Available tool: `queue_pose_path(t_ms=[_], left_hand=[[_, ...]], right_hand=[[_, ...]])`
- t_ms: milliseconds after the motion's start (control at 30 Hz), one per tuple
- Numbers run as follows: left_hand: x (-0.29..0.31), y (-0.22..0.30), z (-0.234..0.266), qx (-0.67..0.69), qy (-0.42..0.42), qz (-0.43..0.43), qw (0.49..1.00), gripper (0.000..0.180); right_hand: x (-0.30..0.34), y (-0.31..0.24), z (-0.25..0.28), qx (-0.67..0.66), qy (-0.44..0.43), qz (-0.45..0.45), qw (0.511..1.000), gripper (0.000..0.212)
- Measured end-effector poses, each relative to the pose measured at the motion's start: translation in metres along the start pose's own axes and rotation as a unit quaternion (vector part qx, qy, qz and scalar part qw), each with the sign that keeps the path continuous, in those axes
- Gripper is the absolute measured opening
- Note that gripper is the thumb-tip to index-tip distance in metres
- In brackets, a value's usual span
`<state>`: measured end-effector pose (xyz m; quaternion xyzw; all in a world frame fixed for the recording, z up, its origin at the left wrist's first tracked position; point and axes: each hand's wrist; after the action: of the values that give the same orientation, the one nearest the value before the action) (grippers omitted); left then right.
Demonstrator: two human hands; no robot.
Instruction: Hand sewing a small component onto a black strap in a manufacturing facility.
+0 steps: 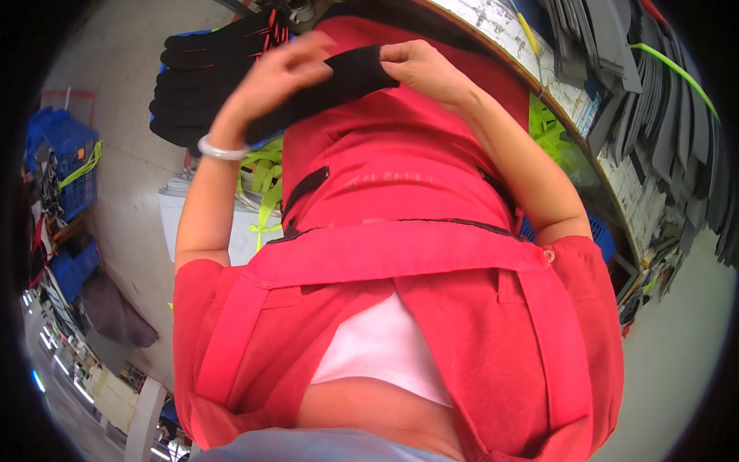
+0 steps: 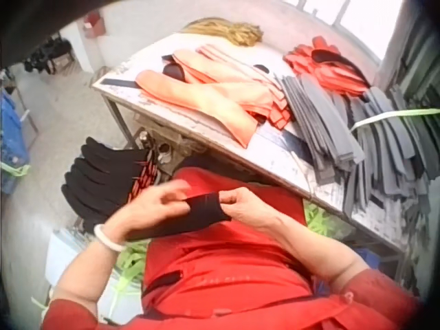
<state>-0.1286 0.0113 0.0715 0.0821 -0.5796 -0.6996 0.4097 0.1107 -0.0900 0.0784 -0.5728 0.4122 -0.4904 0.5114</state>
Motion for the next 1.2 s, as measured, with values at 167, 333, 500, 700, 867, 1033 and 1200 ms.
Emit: queue_pose_path(t_ms=[167,333,500,700,867,1033,1200], left_hand=[[0.001,-0.006,-0.012,0.259,-0.093,0.128,0.953,0.015],[-0.007,0.008,-0.025,0.318,-0.112,0.095,0.937,0.019],[-0.017,0.008,-0.019,0.288,-0.054,0.072,0.953,0.014],[-0.01,0.01,-0.03,0.211,-0.017,-0.011,0.977,0.013],[-0.005,0.011,-0.026,0.256,-0.141,0.136,0.947,0.02],[-0.006,0.006,-0.029,0.133,-0.157,0.107,0.973,0.025],[-0.003,0.034,0.003,-0.067,0.073,-0.041,0.994,0.021]], right_hand=[[-0.007,-0.032,-0.002,-0.023,0.197,-0.007,0.98,0.04],[-0.006,-0.011,-0.021,0.083,0.101,0.046,0.99,0.032],[-0.006,-0.019,-0.032,0.002,0.077,0.02,0.997,0.027],[-0.005,-0.005,-0.013,-0.05,0.036,-0.047,0.997,0.021],[-0.001,0.004,-0.011,-0.012,0.04,-0.036,0.998,0.022],[-0.02,0.0,-0.015,0.152,-0.011,0.092,0.984,0.026],[-0.038,-0.009,-0.019,0.282,0.106,0.213,0.93,0.028]])
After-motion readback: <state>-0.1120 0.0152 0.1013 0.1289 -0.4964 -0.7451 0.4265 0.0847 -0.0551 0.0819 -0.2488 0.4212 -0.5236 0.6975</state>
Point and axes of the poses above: each hand's wrist, its own x-axis away from the middle knuckle, its own z-axis out of the back of the hand, y = z × x, and after that the axes turned 12 degrees about z, right-handed
